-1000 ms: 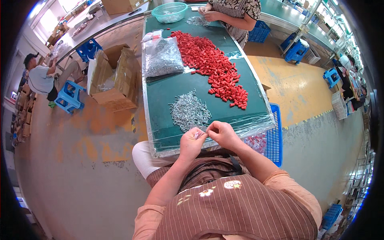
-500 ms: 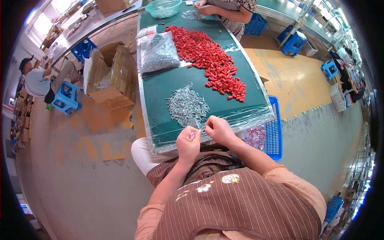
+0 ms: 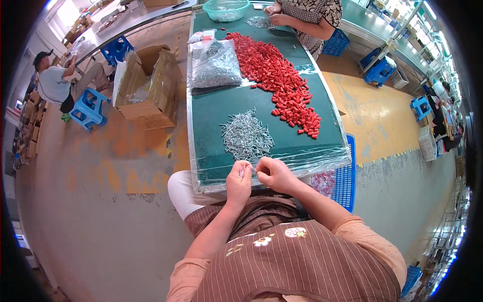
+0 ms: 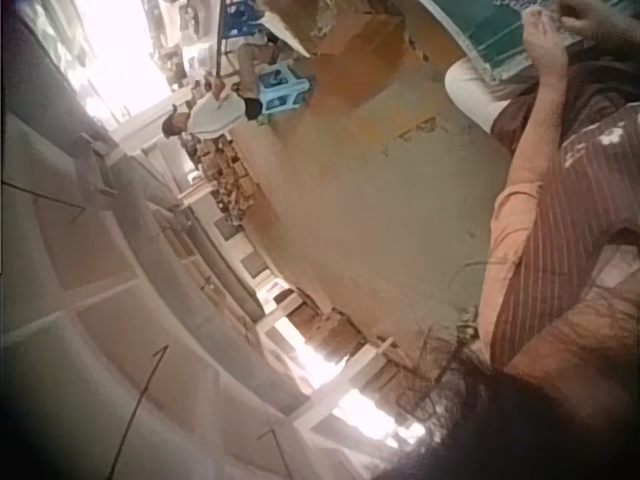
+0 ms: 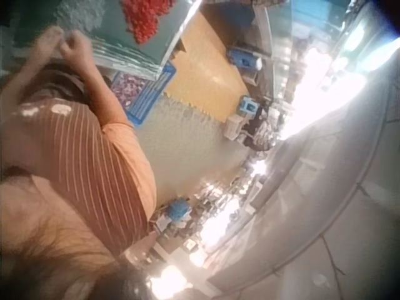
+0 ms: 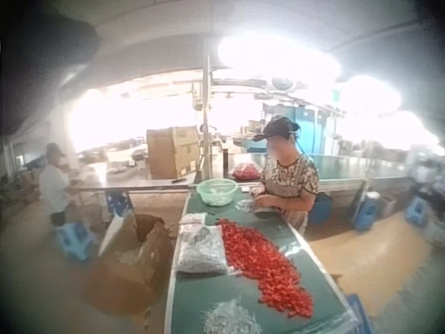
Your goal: The person packs hardware by placing metal screws and red plastic wall anchors into small plastic bags by hand and sealing the bags.
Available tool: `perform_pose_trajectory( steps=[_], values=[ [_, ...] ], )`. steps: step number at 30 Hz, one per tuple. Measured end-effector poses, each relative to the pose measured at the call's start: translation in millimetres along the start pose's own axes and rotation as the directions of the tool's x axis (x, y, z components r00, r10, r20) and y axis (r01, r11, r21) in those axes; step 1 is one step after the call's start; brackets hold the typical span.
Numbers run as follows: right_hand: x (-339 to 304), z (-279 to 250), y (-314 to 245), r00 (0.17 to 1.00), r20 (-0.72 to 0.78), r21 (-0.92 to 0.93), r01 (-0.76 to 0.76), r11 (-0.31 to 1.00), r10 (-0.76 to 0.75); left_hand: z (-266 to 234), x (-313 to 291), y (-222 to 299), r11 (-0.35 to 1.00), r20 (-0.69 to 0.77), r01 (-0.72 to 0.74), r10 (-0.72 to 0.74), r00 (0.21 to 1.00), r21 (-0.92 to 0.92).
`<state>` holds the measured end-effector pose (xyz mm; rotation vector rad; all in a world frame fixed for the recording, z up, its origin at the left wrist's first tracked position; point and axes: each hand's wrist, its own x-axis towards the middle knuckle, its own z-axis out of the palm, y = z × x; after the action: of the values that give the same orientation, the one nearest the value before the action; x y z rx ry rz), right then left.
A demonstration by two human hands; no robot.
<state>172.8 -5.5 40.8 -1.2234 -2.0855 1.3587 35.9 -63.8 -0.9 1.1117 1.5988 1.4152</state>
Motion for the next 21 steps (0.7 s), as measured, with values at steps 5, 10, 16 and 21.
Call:
perform_pose_trajectory(
  steps=[5,10,16,21],
  values=[
    [30.2,-2.8,4.1,0.996,0.028,-0.061,0.085,0.995,-0.083,-12.0,3.2,-4.2,0.963,0.055,0.25,-0.245,0.968,-0.102],
    [67.0,3.0,7.9,0.974,-0.08,-0.526,0.14,0.839,-0.213,-20.2,4.8,-8.3,0.986,-0.021,0.114,-0.117,0.993,-0.118],
    [85.4,7.1,27.7,0.969,-0.083,-0.501,0.161,0.85,-0.232,-33.4,1.4,-8.3,0.992,-0.089,0.123,-0.12,0.989,0.025],
    [91.6,-0.3,36.0,0.961,-0.114,-0.434,0.179,0.883,-0.252,-36.4,1.4,-1.9,0.987,-0.084,0.146,-0.14,0.987,0.062]
  ],
)
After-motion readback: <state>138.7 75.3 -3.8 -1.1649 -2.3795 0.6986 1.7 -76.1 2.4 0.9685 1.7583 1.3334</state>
